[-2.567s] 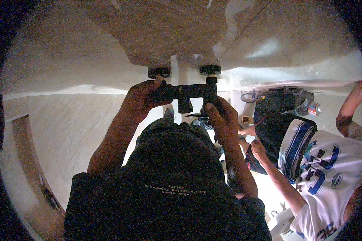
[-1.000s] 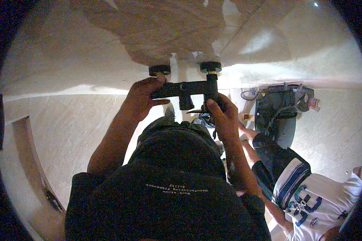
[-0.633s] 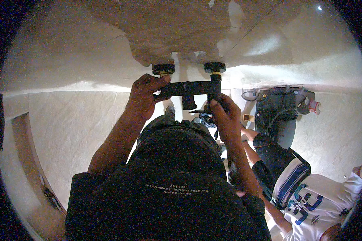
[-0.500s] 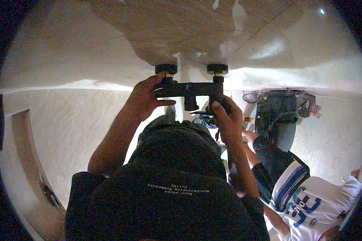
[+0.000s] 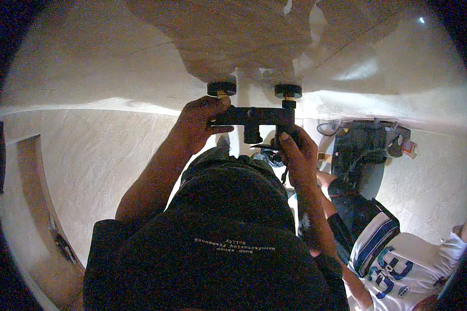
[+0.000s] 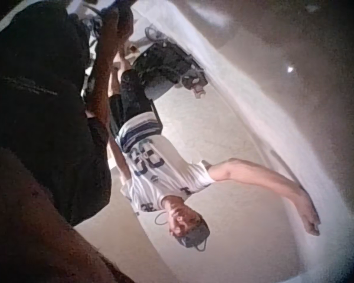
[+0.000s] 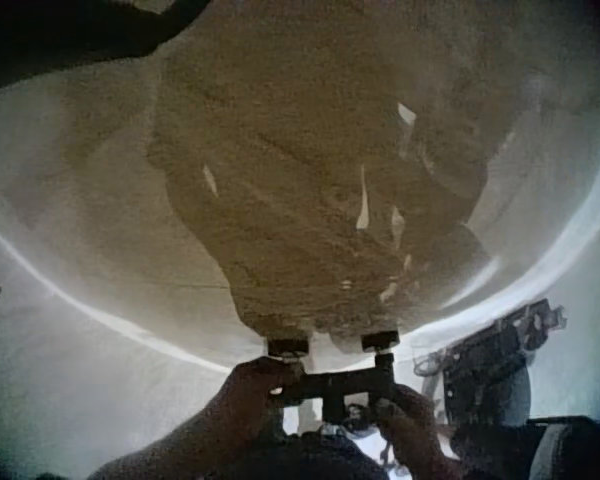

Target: The person installs a shower faucet by attaching the valve assembly to the wall pipes, using a wrench to tighten the connections, and then fitting the external faucet hardware over the valve.

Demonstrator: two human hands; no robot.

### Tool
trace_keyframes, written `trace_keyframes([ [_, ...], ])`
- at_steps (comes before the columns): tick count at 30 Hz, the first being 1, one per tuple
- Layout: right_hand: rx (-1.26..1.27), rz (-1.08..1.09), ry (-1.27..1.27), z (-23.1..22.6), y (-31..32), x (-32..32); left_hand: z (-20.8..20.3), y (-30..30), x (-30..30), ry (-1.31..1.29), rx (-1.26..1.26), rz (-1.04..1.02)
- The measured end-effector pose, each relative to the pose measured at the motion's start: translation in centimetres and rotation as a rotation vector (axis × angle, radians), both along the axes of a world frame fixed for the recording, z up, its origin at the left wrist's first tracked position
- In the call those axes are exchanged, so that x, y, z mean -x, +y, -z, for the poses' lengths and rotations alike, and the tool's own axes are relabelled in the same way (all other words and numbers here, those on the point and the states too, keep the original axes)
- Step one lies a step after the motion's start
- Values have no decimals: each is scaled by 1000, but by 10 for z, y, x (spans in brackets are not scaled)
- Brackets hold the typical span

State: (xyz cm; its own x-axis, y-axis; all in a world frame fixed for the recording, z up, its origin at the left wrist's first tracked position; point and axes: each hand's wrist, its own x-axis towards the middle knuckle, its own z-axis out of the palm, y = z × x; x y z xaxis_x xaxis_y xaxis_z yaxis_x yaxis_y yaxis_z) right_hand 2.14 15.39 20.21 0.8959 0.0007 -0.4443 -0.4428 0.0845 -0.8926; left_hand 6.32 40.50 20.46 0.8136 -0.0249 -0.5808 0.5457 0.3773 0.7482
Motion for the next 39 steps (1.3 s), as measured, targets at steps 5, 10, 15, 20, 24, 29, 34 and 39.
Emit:
trace_keyframes([
  [5,-6,1,0,0,0,-1,-2,13,-3,130,249,73],
  [10,27,-6,-8,-3,0,-3,-4,-4,-1,48,-61,64],
  [15,12,-48,49,-7,-8,-4,-13,5,-4,150,221,70],
  [20,-3,-44,-8,-6,-3,-4,-7,-2,-7,30,-138,100],
  [24,2,0,4,-5,-2,-3,-13,5,-3,-42,69,127],
  [29,58,-11,-19,-7,0,-3,-3,7,-7,40,-66,94],
  [34,16,-9,50,-13,-6,-4,-19,-4,-8,6,-122,119],
  [39,1,-18,27,-11,-5,-4,-6,5,-8,36,-26,126],
])
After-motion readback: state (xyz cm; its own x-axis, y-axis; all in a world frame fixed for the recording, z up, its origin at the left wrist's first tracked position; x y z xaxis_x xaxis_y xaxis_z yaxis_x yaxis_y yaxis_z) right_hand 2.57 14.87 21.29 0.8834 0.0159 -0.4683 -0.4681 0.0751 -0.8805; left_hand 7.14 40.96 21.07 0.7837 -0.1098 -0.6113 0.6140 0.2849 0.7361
